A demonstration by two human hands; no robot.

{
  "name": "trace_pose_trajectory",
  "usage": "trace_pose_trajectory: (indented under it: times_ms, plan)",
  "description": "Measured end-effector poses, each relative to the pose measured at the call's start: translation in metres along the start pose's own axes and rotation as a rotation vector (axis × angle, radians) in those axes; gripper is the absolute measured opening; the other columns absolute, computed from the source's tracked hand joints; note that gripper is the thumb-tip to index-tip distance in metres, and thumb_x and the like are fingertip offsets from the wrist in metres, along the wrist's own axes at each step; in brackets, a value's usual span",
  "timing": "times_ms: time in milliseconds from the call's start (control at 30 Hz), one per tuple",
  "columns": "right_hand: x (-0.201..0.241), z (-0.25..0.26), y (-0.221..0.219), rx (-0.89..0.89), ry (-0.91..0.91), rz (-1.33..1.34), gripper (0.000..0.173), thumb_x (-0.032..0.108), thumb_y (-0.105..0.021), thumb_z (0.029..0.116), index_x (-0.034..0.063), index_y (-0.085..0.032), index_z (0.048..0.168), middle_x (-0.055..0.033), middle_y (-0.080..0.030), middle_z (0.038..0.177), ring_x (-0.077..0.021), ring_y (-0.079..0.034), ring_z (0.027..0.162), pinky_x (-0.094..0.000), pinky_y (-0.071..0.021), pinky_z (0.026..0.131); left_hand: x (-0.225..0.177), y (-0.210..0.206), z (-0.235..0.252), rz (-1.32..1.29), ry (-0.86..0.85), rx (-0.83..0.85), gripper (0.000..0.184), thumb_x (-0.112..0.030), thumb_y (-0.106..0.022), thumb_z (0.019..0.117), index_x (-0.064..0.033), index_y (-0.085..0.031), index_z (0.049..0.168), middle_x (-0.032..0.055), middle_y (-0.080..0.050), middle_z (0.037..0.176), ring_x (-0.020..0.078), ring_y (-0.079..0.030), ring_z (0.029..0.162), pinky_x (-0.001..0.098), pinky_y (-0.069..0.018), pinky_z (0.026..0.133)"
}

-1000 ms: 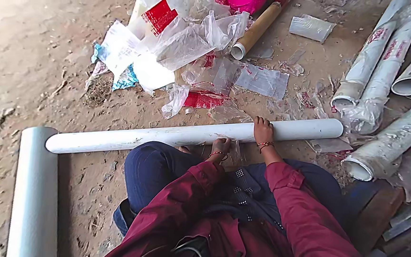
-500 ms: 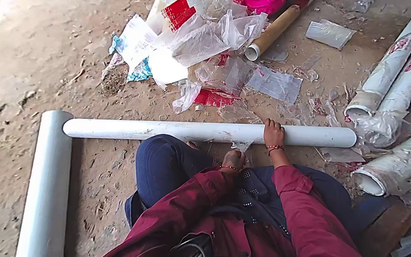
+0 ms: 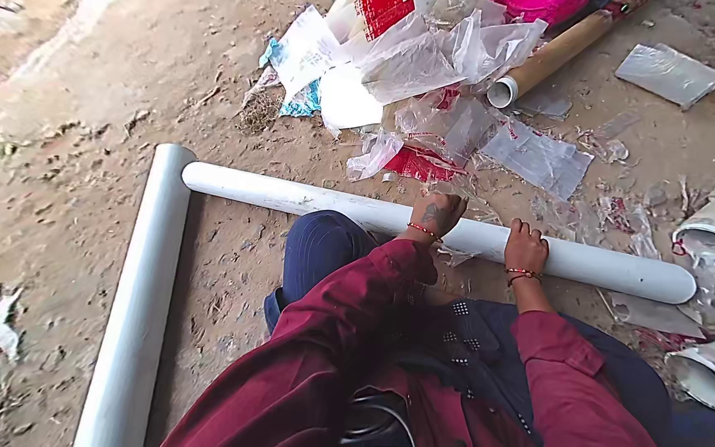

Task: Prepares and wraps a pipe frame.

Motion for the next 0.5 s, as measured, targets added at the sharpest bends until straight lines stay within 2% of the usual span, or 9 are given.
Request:
trace_pose_trajectory:
  times_ms: [33, 100, 133, 233, 333, 367, 433, 467, 500]
  plan:
    - [-0.001, -0.001, -0.001, -0.002, -0.002, -0.007, 0.037, -0.008, -0.043, 0.1034, -0.0089, -0.052, 0.140, -0.0307, -0.062, 0.132, -0.0487, -0.058, 0.125, -0.0584, -0.0463, 0.096, 0.006, 0.012, 0.011, -0.011, -0.065, 0.009, 0.045, -0.025, -0.039, 0.1129, 0.0055, -0.071, 0.106, 0.0231, -0.073, 0.095, 0.0391, -0.072, 0.096, 0.0590, -0.0529, 0.089]
    - [-0.001, -0.001, -0.002, -0.018, -0.002, -0.003, 0.036, -0.008, -0.044, 0.1031, -0.0099, -0.053, 0.138, -0.0314, -0.063, 0.130, -0.0491, -0.059, 0.125, -0.0585, -0.0465, 0.096, 0.013, 0.041, 0.028, 0.086, -0.129, 0.098, 0.039, -0.017, -0.036, 0.1130, 0.0070, -0.066, 0.121, 0.0255, -0.072, 0.112, 0.0413, -0.068, 0.112, 0.0586, -0.0482, 0.102]
    - [-0.002, -0.001, -0.001, -0.026, -0.002, 0.003, 0.036, -0.008, -0.044, 0.1030, -0.0098, -0.053, 0.137, -0.0317, -0.063, 0.129, -0.0494, -0.059, 0.124, -0.0589, -0.0467, 0.096, 0.019, 0.053, 0.035, 0.141, -0.135, 0.106, 0.036, -0.015, -0.040, 0.1111, 0.0066, -0.068, 0.119, 0.0251, -0.072, 0.113, 0.0417, -0.068, 0.113, 0.0598, -0.0483, 0.102]
    - [-0.001, 0.000, 0.001, -0.034, -0.014, 0.029, 0.034, -0.007, -0.043, 0.1037, -0.0097, -0.055, 0.135, -0.0309, -0.064, 0.127, -0.0495, -0.061, 0.121, -0.0594, -0.0471, 0.095, 0.033, 0.075, 0.039, 0.232, -0.028, 0.062, 0.034, -0.022, -0.052, 0.1070, 0.0052, -0.072, 0.100, 0.0229, -0.074, 0.099, 0.0409, -0.071, 0.100, 0.0614, -0.0504, 0.089]
    - [-0.001, 0.003, -0.001, -0.057, -0.030, 0.027, 0.034, -0.007, -0.043, 0.1038, -0.0088, -0.056, 0.135, -0.0300, -0.066, 0.124, -0.0491, -0.062, 0.119, -0.0593, -0.0472, 0.093, 0.052, 0.075, 0.042, 0.286, 0.116, -0.014, 0.033, -0.028, -0.059, 0.1024, 0.0040, -0.069, 0.105, 0.0265, -0.072, 0.104, 0.0458, -0.069, 0.105, 0.0672, -0.0493, 0.085]
    - [-0.002, 0.004, -0.003, -0.068, -0.035, 0.019, 0.033, -0.007, -0.044, 0.1037, -0.0080, -0.056, 0.134, -0.0296, -0.066, 0.123, -0.0492, -0.062, 0.117, -0.0592, -0.0477, 0.092, 0.059, 0.072, 0.046, 0.278, 0.164, -0.038, 0.035, -0.029, -0.065, 0.0985, 0.0032, -0.067, 0.112, 0.0268, -0.071, 0.110, 0.0456, -0.068, 0.110, 0.0665, -0.0493, 0.087]
    - [-0.005, 0.006, -0.009, -0.089, -0.039, 0.005, 0.033, -0.007, -0.047, 0.1030, -0.0061, -0.055, 0.135, -0.0293, -0.066, 0.122, -0.0496, -0.063, 0.115, -0.0599, -0.0491, 0.089, 0.076, 0.067, 0.054, 0.186, 0.192, -0.029, 0.070, -0.031, -0.084, 0.0866, 0.0018, -0.051, 0.139, 0.0290, -0.055, 0.140, 0.0471, -0.055, 0.130, 0.0639, -0.0472, 0.101]
    - [-0.005, 0.006, -0.009, -0.090, -0.042, 0.006, 0.034, -0.007, -0.047, 0.1030, -0.0059, -0.054, 0.136, -0.0296, -0.066, 0.122, -0.0498, -0.063, 0.115, -0.0603, -0.0488, 0.090, 0.084, 0.064, 0.057, 0.159, 0.156, 0.006, 0.083, -0.029, -0.088, 0.0829, 0.0008, -0.044, 0.147, 0.0296, -0.043, 0.150, 0.0493, -0.048, 0.136, 0.0645, -0.0454, 0.105]
    - [-0.004, 0.007, -0.007, -0.084, -0.050, 0.016, 0.036, -0.007, -0.045, 0.1034, -0.0059, -0.054, 0.138, -0.0299, -0.066, 0.124, -0.0494, -0.063, 0.116, -0.0603, -0.0476, 0.091, 0.090, 0.060, 0.059, 0.162, 0.080, 0.038, 0.079, -0.024, -0.088, 0.0841, 0.0022, -0.045, 0.146, 0.0306, -0.044, 0.150, 0.0503, -0.047, 0.137, 0.0642, -0.0442, 0.106]
Point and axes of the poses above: each hand's wrist, its own z-axis towards the middle knuckle, its own y-axis out of the back of the hand, x = y × z, the point moved 1 cm from there along z, towards the middle knuckle
